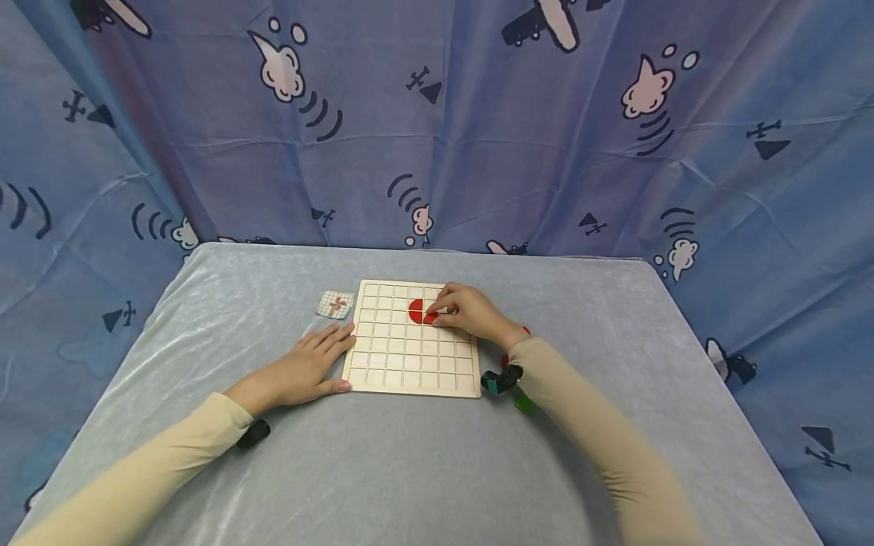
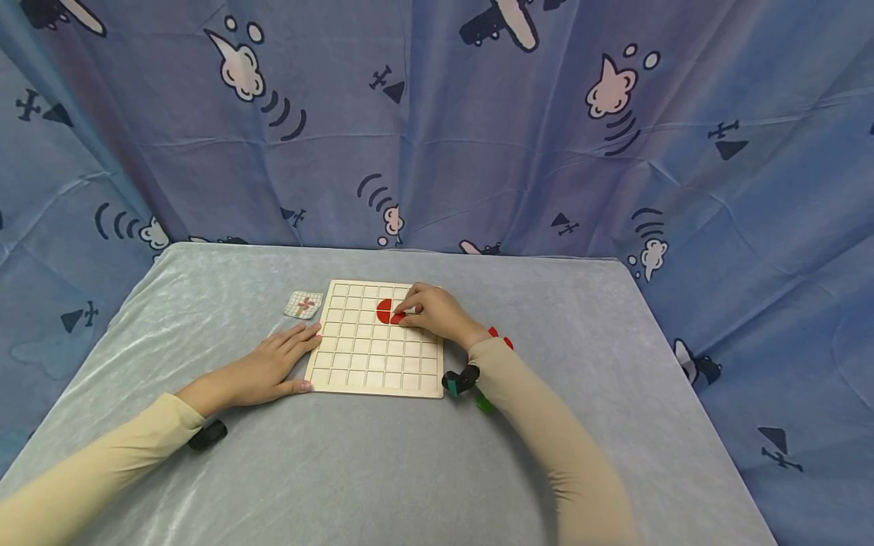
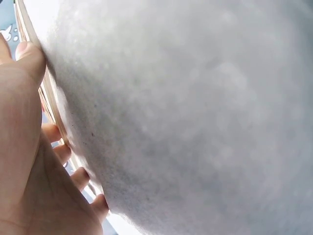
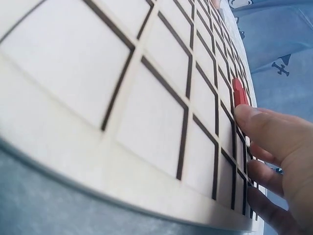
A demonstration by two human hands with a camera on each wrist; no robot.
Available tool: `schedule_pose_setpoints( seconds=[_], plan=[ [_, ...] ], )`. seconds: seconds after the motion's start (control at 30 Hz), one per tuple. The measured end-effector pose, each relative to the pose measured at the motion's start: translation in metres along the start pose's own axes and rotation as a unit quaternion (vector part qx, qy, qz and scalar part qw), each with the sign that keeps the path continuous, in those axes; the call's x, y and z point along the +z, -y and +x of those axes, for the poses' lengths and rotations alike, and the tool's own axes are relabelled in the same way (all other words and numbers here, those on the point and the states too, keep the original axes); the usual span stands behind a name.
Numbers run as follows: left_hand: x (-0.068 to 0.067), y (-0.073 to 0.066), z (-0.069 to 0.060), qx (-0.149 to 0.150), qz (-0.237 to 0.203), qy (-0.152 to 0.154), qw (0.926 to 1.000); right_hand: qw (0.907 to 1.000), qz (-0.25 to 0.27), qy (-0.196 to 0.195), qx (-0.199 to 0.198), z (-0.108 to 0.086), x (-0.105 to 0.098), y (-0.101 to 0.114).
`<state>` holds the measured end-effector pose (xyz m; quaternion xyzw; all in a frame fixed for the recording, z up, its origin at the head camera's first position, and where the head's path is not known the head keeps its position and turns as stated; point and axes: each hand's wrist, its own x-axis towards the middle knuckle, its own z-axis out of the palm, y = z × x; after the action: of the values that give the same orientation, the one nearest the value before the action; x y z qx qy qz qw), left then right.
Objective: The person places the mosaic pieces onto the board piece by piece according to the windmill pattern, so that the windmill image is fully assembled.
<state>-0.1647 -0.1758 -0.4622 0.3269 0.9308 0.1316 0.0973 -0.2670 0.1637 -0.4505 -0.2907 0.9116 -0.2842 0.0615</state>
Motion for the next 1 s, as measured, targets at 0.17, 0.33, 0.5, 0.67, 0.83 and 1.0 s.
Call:
schedule_pose_setpoints(
  seconds=[0.17,0.33,0.5,0.67,0.83,1.0],
  plan=[
    [-0.0003,-0.0004,-0.0003,0.001,0.001,-0.001,1.0,0.9999,0.007,0.005,0.008,0.0018,0.0008,-0.001],
    [-0.0007,-0.0011,-0.0007,0.002,0.003,-0.003,1.0,0.9997,0.017,0.011,0.014,0.0028,0.0009,-0.0012],
    [-0.0021,-0.0031,-0.0012,-0.001,-0.004,-0.003,1.0,0.9995,0.03,0.009,0.007,0.0034,0.0006,-0.0019],
    [-0.0034,-0.0047,-0.0022,-0.002,-0.008,-0.003,1.0,0.9991,0.042,0.009,0.004,0.0021,-0.0002,-0.0018],
    [-0.0037,-0.005,-0.0029,0.003,-0.005,-0.011,0.9999,0.9989,0.046,0.009,0.005,0.0024,-0.0005,-0.0013],
    [-0.0034,-0.0043,-0.0024,0.001,-0.004,-0.008,1.0,0.9984,0.053,0.01,0.018,0.0033,0.0004,-0.0021]
  ],
)
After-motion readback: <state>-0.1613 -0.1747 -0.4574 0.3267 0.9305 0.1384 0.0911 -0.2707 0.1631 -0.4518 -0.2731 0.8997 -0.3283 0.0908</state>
